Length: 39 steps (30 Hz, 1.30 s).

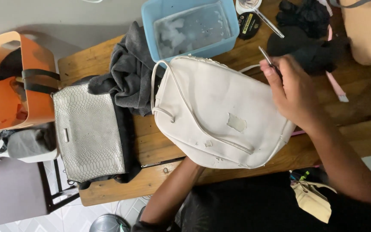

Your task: Using a pair of snips to remove peeling synthetic leather from the surface of a white handbag.

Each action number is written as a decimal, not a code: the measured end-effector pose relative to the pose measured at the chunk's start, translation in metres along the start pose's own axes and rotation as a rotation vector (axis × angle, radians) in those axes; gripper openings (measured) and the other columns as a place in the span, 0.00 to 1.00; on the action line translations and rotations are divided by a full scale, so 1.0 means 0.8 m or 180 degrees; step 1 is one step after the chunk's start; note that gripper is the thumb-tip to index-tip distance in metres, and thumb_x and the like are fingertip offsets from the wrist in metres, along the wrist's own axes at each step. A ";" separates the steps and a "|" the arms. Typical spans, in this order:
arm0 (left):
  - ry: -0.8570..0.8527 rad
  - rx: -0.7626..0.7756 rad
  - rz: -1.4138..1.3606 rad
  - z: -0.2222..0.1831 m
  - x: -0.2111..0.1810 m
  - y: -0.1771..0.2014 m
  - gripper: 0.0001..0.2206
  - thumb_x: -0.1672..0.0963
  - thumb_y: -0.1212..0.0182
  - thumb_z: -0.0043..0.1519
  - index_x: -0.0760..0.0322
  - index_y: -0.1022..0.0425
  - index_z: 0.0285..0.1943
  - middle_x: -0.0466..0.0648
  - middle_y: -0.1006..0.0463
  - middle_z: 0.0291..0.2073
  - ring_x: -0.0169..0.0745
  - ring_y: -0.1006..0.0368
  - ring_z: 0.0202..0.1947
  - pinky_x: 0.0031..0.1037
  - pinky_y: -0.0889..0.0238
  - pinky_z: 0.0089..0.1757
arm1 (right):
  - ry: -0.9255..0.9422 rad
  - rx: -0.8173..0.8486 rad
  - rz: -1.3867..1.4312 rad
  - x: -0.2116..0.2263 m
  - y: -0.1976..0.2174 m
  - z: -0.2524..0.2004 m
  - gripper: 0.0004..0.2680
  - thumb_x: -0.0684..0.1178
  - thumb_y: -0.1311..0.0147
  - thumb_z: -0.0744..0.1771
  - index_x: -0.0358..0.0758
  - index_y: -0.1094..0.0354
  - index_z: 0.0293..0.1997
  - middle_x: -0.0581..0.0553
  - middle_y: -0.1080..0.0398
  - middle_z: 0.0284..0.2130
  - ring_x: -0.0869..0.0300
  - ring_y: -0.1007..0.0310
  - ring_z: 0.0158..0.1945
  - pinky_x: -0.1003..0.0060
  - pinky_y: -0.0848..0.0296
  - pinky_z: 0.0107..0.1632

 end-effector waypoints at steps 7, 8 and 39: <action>-0.0309 0.0031 -0.0502 0.010 -0.014 0.017 0.42 0.34 0.50 0.55 0.62 0.35 0.70 0.58 0.30 0.66 0.58 0.35 0.67 0.45 0.49 0.69 | 0.1235 0.1405 -0.0232 0.045 0.034 0.056 0.13 0.46 0.47 0.69 0.35 0.30 0.60 0.45 0.28 0.44 0.60 0.28 0.39 0.65 0.30 0.41; -0.0357 0.0037 -0.0571 0.012 -0.016 0.018 0.42 0.34 0.50 0.55 0.62 0.35 0.70 0.58 0.30 0.66 0.58 0.35 0.67 0.45 0.49 0.69 | 0.1057 0.1705 0.0088 0.044 0.031 0.062 0.14 0.48 0.48 0.68 0.38 0.31 0.60 0.47 0.27 0.49 0.61 0.26 0.47 0.67 0.27 0.47; -0.0364 0.0253 -0.3020 -0.055 -0.079 -0.161 0.49 0.30 0.50 0.56 0.68 0.35 0.72 0.64 0.31 0.67 0.65 0.34 0.66 0.51 0.46 0.68 | 0.1122 0.2475 -0.0036 0.043 -0.025 0.019 0.14 0.56 0.48 0.66 0.40 0.34 0.53 0.45 0.23 0.45 0.55 0.19 0.45 0.61 0.22 0.44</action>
Point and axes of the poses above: each hand's wrist, its own z-axis towards the middle knuckle, its own y-axis out of the back of the hand, x = y × z, the point moved 4 cm from there along z, towards the middle knuckle
